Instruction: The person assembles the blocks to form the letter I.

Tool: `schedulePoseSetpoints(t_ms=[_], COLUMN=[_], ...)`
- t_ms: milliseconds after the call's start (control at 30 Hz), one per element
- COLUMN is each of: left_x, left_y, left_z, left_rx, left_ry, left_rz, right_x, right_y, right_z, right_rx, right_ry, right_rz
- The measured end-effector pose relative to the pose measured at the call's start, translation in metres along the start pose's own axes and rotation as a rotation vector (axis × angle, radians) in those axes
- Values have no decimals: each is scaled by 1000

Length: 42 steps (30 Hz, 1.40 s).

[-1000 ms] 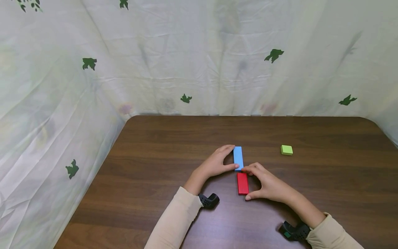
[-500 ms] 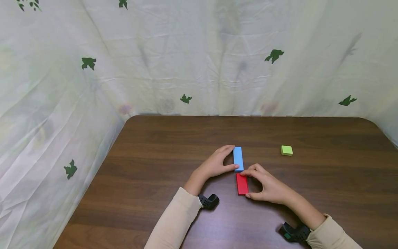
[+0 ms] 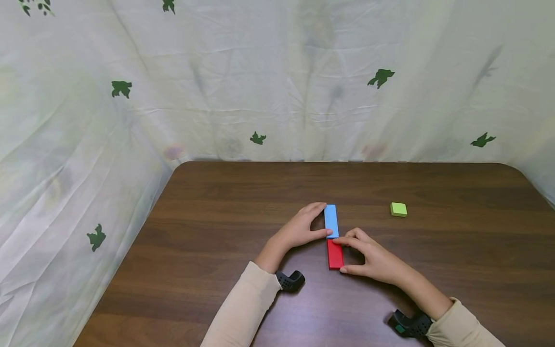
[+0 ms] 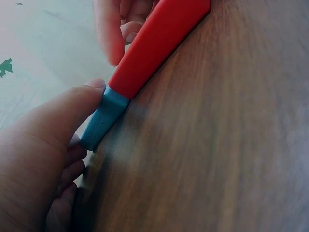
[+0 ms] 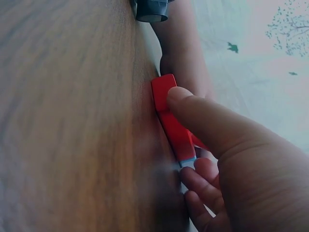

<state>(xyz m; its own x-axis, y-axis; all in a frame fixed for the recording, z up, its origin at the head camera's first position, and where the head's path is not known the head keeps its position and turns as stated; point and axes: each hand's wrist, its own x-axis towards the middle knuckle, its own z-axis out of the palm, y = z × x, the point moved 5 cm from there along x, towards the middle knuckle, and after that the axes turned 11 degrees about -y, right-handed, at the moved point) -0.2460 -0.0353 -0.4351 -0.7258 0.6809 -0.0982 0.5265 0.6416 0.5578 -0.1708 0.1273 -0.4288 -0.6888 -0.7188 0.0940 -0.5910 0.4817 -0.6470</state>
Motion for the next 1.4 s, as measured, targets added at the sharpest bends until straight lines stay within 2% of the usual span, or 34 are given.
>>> schedulePoseSetpoints(t_ms=[767,900,1133,1400], left_x=[-2,-4,-12,-24], left_y=[0,-1,-2,4], left_z=[0,-2,-5,-1], left_rx=[-7,-52,-111,-97], left_ry=[11,47,164,159], left_rz=[2,5,36,55], right_x=[1,1,1,1], right_y=[-1,0,-1,-1], right_z=[0,1,0,-2], right_rx=[5,2,-2,9], right_ry=[22,25,16,3], right_rz=[2,0,7,33])
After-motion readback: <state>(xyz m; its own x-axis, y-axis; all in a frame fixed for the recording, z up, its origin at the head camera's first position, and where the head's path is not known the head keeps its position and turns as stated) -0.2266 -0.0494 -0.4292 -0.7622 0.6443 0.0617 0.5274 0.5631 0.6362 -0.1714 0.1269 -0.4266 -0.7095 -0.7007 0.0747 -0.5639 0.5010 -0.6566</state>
